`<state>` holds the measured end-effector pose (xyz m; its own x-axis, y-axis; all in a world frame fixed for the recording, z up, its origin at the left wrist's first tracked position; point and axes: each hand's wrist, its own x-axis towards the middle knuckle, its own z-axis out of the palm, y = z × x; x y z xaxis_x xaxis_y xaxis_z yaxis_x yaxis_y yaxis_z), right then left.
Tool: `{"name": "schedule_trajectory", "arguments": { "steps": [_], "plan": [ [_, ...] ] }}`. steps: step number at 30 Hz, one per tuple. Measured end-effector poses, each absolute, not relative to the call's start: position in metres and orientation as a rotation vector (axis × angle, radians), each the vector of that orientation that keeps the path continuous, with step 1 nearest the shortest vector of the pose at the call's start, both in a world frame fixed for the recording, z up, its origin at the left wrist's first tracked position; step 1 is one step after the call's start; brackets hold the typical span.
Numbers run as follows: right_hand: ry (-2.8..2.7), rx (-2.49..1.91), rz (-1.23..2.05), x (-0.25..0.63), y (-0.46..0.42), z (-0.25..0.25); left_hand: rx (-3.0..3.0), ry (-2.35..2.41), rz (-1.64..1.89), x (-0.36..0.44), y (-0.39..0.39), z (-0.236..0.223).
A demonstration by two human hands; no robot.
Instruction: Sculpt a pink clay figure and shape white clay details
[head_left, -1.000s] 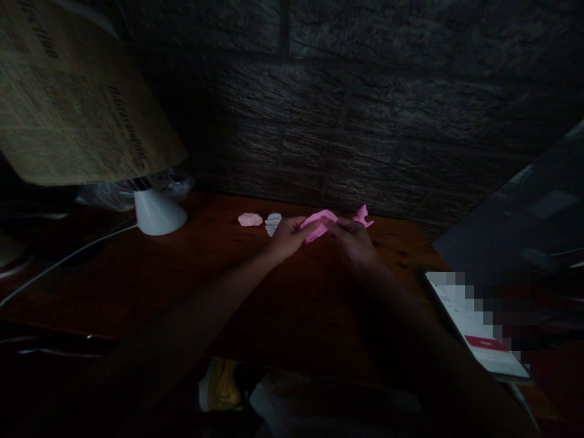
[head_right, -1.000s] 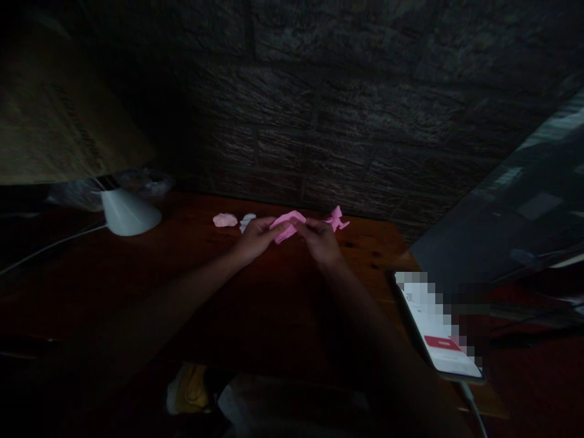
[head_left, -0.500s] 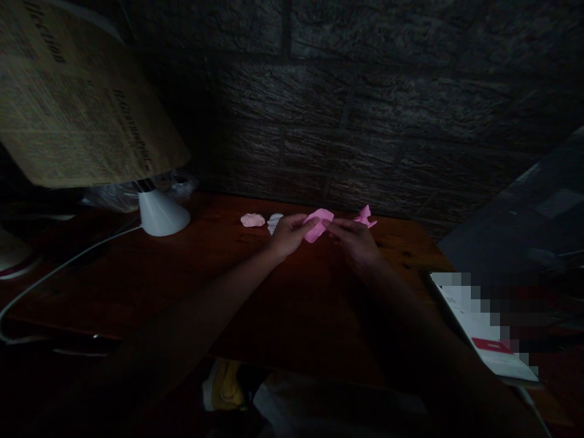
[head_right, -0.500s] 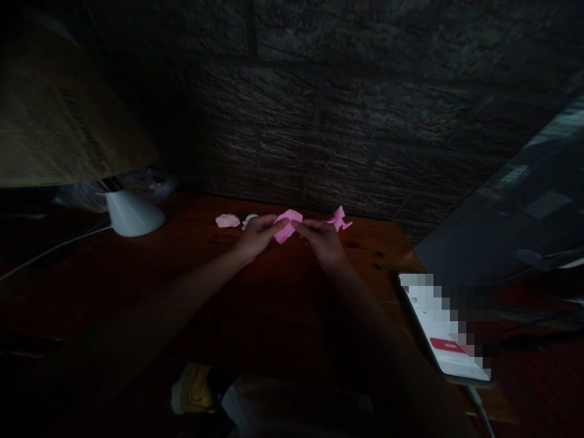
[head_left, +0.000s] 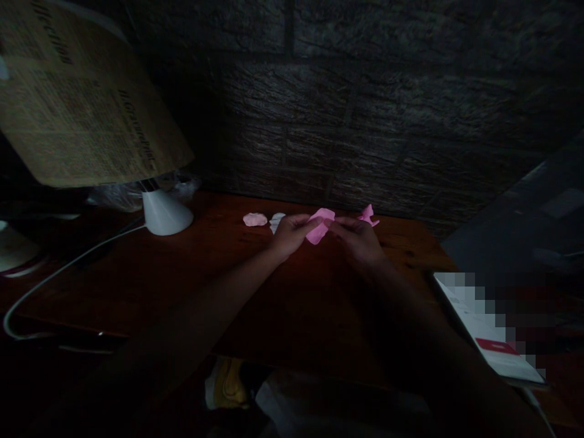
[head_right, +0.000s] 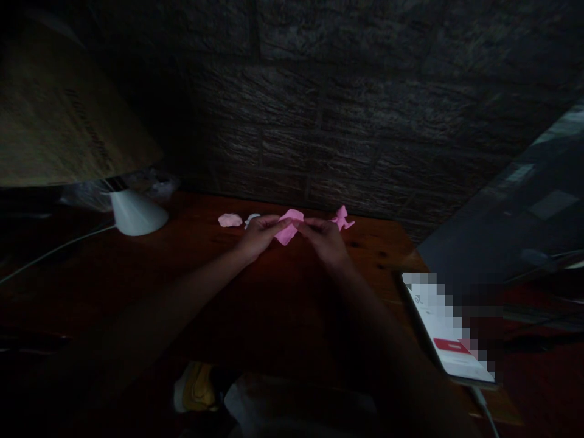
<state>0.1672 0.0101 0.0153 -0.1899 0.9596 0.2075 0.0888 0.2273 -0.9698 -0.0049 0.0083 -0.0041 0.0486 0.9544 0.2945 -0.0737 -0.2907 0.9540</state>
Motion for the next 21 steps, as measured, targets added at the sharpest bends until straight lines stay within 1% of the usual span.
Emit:
{"name": "schedule_trajectory", "arguments": {
  "steps": [7,21],
  "plan": [
    [-1.547,-1.011,1.109,0.168,0.009,0.019,1.388,0.949,1.413,-0.003,0.008,-0.005],
    [-1.591,-1.029,1.055,0.167,0.01,0.01,1.299,0.992,1.464,-0.004,0.009,-0.003]
  ]
}}
